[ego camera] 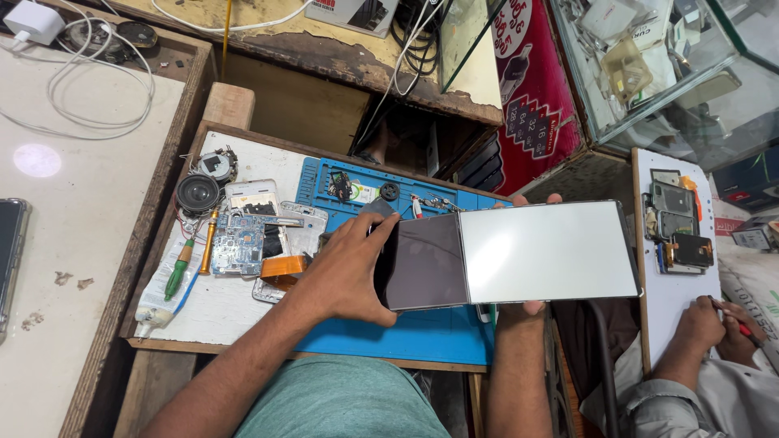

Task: The person removes a metal shielding plate from a disassembled mobile phone screen assembly. They then peel a protective film from the screen surface and place the components on the workbench.

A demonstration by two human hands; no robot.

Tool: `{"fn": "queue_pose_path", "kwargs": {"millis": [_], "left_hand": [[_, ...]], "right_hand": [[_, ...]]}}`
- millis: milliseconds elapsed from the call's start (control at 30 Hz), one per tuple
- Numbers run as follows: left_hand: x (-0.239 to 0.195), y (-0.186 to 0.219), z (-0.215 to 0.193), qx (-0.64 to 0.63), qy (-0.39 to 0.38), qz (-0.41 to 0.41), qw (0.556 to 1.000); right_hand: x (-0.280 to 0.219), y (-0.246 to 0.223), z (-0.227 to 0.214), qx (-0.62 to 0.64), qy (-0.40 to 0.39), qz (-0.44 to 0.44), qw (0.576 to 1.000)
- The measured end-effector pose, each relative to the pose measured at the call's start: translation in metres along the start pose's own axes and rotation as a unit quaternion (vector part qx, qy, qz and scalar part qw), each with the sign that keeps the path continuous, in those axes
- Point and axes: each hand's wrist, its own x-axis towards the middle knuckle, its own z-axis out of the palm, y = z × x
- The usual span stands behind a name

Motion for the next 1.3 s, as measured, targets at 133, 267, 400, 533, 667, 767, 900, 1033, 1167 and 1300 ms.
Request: {"fn": "queue_pose_path", "kwargs": {"millis": [133, 267, 400, 533, 667, 767, 900, 1033, 1167, 1300], "left_hand": [[-0.001, -0.001, 0.001, 0.002, 0.005, 0.003, 1.0], [-0.002, -0.002, 0.001, 0.031, 0.015, 0.015, 0.999], [-0.01, -0.003, 0.0, 0.037, 0.077, 0.055, 0.995], [-0.013, -0.003, -0.006, 0.07, 0.11, 0.085, 0.988], [-0.014, -0.004, -0.014, 0.098, 0.136, 0.096, 0.981], [-0.013, -0.005, -0.023, 0.13, 0.136, 0.075, 0.979], [-0.017, -0.011, -0.035, 0.184, 0.132, 0.045, 0.973], [-0.03, -0.021, -0.041, 0.228, 0.099, 0.015, 0.968], [-0.04, -0.03, -0.041, 0.247, 0.067, -0.006, 0.967], [-0.04, -0.034, -0.036, 0.24, 0.048, -0.019, 0.969]], "right_hand": [[-0.001, 0.0, 0.0, 0.005, 0.01, 0.006, 1.0], [0.004, -0.001, -0.002, -0.018, -0.019, 0.01, 1.0], [0.001, -0.007, -0.006, -0.053, -0.048, 0.0, 0.997], [-0.005, -0.018, -0.025, -0.042, -0.118, -0.005, 0.992], [-0.023, -0.03, -0.056, 0.02, -0.09, 0.068, 0.993], [-0.035, -0.04, -0.077, 0.079, -0.049, 0.092, 0.991], [-0.038, -0.05, -0.088, -0.03, 0.064, 0.159, 0.985], [-0.047, -0.038, -0.075, -0.19, 0.084, 0.213, 0.955], [-0.061, -0.023, -0.063, -0.183, 0.098, 0.262, 0.942], [-0.063, -0.023, -0.061, -0.161, 0.089, 0.27, 0.945]]}}
